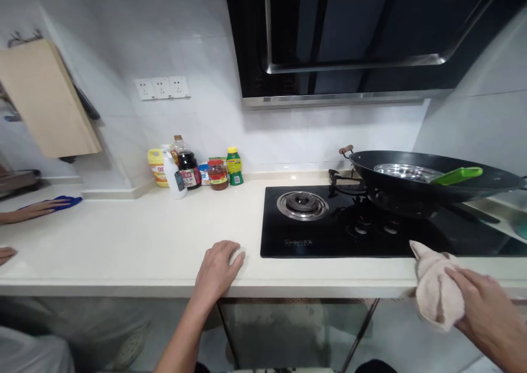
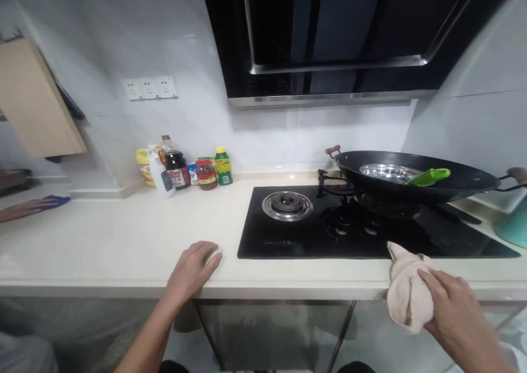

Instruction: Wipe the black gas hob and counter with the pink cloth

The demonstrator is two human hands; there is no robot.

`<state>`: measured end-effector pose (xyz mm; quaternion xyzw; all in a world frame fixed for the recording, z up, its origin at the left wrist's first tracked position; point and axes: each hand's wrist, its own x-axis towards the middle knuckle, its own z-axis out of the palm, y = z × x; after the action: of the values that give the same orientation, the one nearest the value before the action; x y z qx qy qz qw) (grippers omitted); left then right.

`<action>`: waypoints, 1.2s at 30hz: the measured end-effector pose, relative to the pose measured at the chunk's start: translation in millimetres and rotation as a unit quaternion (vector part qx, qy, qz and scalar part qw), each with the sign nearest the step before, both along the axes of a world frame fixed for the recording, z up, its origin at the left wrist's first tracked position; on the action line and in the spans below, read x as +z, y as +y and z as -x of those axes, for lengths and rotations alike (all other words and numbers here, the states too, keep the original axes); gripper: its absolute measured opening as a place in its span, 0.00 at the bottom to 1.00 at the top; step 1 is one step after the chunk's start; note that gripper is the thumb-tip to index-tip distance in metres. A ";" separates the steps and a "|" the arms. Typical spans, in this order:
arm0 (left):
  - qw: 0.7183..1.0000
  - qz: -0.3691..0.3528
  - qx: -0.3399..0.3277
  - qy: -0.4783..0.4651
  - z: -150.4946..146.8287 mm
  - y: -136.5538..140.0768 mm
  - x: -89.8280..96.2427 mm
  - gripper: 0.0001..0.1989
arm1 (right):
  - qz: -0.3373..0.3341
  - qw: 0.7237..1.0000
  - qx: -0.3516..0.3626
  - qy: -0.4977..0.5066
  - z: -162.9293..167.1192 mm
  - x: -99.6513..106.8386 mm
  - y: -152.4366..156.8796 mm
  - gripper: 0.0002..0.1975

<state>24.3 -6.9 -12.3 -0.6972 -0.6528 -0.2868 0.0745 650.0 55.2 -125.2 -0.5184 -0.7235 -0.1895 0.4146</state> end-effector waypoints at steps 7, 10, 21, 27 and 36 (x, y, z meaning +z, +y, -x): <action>1.000 0.004 0.003 0.008 -4.9 -3.0 4.2 0.12 | -0.044 0.986 0.068 -0.144 113.7 9.9 -15.0 0.39; 1.000 0.003 0.002 -0.006 -6.5 -5.8 5.7 0.12 | -0.086 0.986 0.073 -0.124 201.6 13.6 -30.9 0.40; 0.978 -0.037 -0.066 -0.193 -0.5 -11.6 11.3 0.14 | -0.038 0.963 0.236 -0.129 463.1 9.7 -61.8 0.23; 0.971 -0.175 -0.035 -0.156 -15.4 -60.7 -9.3 0.13 | 0.058 0.950 0.276 -0.132 504.3 18.5 -72.7 0.24; 0.973 -0.197 -0.037 0.114 -17.9 -75.1 -82.3 0.53 | 0.073 0.902 0.386 -0.180 445.1 56.2 -69.1 0.38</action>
<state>42.2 -82.0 -94.6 -0.7205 -0.5448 -0.3303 0.2738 204.9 -14.0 -68.9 -0.1842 -0.9410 -0.0510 0.2791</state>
